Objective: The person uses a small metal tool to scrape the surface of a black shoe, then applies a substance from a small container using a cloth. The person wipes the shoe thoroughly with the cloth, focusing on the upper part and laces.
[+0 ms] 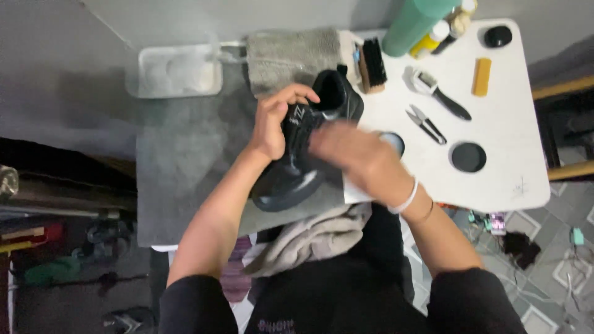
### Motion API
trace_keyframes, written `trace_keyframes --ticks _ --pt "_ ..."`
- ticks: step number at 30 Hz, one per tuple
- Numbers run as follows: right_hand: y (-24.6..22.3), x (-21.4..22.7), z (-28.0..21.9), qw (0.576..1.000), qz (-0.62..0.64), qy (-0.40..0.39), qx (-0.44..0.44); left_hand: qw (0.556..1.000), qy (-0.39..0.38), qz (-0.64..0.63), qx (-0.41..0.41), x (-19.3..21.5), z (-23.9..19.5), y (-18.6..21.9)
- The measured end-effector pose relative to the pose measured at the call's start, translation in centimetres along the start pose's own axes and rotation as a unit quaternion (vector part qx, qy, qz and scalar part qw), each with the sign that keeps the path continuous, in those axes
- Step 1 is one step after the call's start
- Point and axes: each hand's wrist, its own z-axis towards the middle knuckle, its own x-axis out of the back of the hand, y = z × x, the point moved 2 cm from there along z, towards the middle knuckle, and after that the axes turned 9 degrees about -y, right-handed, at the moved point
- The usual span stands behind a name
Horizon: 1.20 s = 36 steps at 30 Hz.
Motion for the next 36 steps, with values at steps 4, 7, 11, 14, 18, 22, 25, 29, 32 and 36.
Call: trace_keyframes --ticks 4,7,11,14,18,22,25,29,32,36 --pt "-0.7 -1.0 -1.0 1.0 -0.009 0.005 -0.022 1.0 -0.002 0.006 -0.013 0.8 0.6 0.1" --pt "-0.9 -2.5 -2.7 0.993 0.111 0.033 -0.013 1.0 -0.015 0.019 0.019 0.4 0.2 0.0" --pt "-2.4 -2.4 -3.3 0.994 0.075 0.065 -0.045 0.999 -0.003 0.041 0.001 -0.1 -0.2 -0.2" --pt "-1.6 -1.8 -3.5 0.996 0.058 0.056 -0.04 0.999 -0.004 0.043 -0.002 0.1 0.0 0.2" --pt "-1.8 -2.2 -3.8 0.995 0.072 0.057 -0.025 0.999 -0.006 0.053 -0.009 0.1 -0.4 -0.6" --pt "-2.4 -3.4 -4.6 0.99 0.133 0.048 -0.02 0.998 0.009 0.056 -0.016 -0.5 -0.3 0.7" --pt "-2.0 -3.7 -4.8 0.985 0.022 0.149 -0.079 0.998 0.014 0.06 -0.032 -0.5 -0.7 0.6" --pt "-4.1 -4.4 -4.2 0.986 0.109 0.117 -0.046 0.999 0.015 0.039 -0.025 -0.4 -0.1 0.2" --pt "-2.6 -4.4 -5.3 0.985 0.072 0.134 -0.081 0.999 0.009 0.032 -0.03 -0.6 -0.2 0.5" --pt "-4.6 -6.8 -4.9 0.989 0.086 0.118 -0.027 0.998 0.027 0.048 -0.035 0.0 -0.2 0.3"
